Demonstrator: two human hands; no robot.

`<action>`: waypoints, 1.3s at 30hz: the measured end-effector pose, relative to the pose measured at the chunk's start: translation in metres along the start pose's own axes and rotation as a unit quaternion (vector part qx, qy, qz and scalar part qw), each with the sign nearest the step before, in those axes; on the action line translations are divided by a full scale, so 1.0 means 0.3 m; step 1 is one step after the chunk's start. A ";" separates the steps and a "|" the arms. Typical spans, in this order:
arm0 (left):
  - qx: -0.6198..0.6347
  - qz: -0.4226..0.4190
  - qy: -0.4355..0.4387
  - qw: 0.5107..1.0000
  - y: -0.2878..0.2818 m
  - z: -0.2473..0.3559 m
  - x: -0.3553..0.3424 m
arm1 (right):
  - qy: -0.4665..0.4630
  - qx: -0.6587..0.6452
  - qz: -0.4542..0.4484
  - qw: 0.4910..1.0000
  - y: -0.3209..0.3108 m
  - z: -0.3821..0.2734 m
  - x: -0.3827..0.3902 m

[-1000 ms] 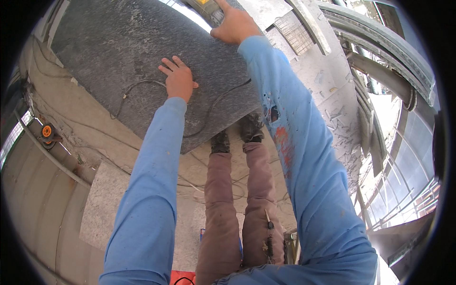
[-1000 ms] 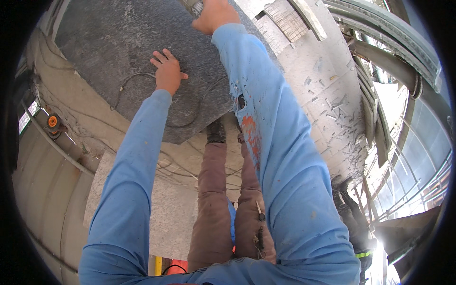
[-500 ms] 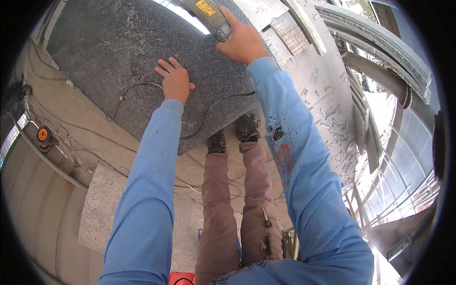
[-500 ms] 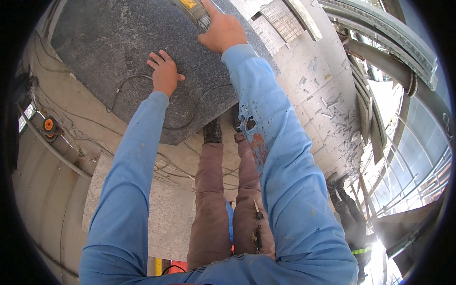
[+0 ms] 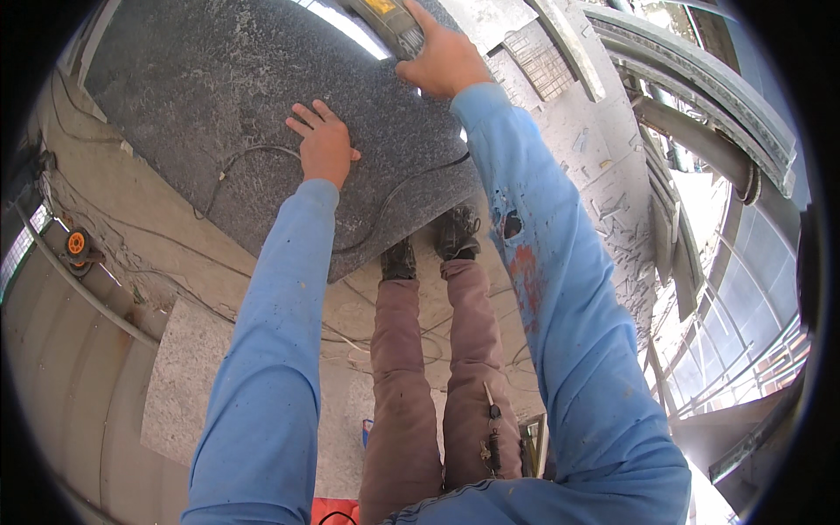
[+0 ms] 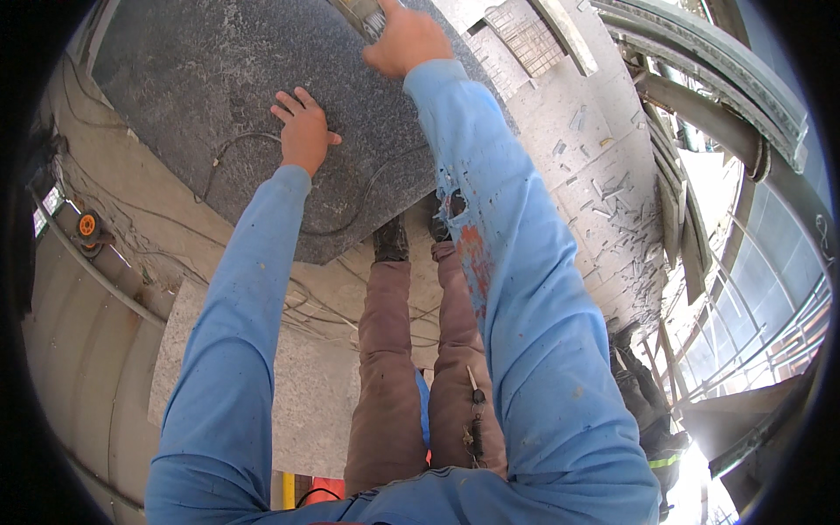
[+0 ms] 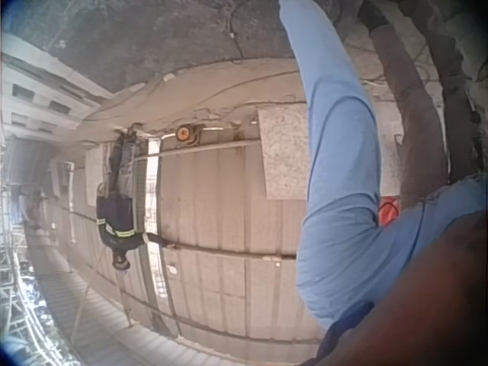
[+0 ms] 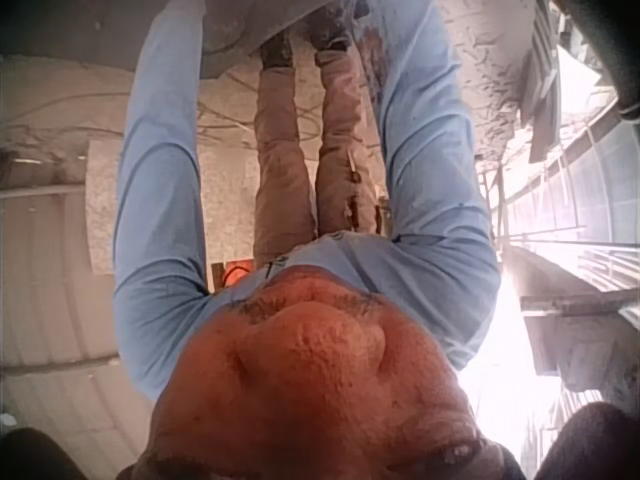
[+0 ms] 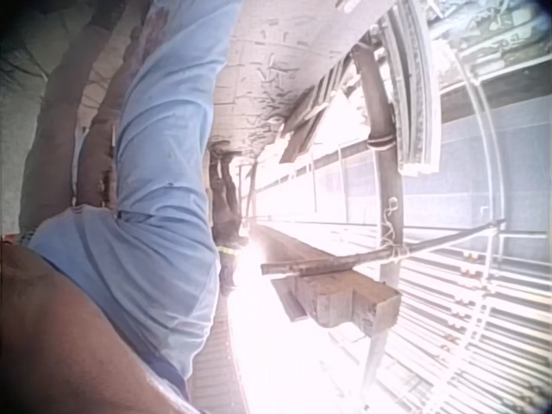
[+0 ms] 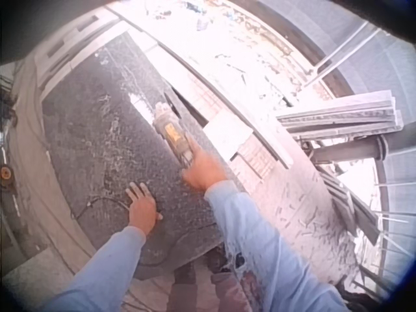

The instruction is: The person uses an angle grinder to cut a large rectangular stone slab. They reposition the slab and continue cutting along a marked line, generating dust and debris.

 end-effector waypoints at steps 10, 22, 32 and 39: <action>-0.029 0.000 0.007 1.000 0.002 0.003 -0.001 | 0.006 0.007 -0.010 1.000 0.015 -0.020 -0.069; -0.013 -0.008 -0.004 1.000 -0.011 0.001 0.002 | -0.030 0.054 0.022 0.998 -0.012 0.027 0.070; -0.049 -0.010 0.008 0.999 -0.006 0.000 0.001 | -0.009 0.081 -0.007 0.997 -0.030 0.041 0.116; -0.050 -0.007 0.017 0.999 -0.006 0.001 0.030 | -0.006 0.091 0.007 0.996 -0.017 0.031 0.127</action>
Point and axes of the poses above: each hand's wrist, its own x-axis away from the middle knuckle, its own y-axis out of the palm, z = x × y, the point moved 3 cm from there along -x, towards the middle knuckle, and after that the axes turned 4 degrees about z, right-handed, at the moved point
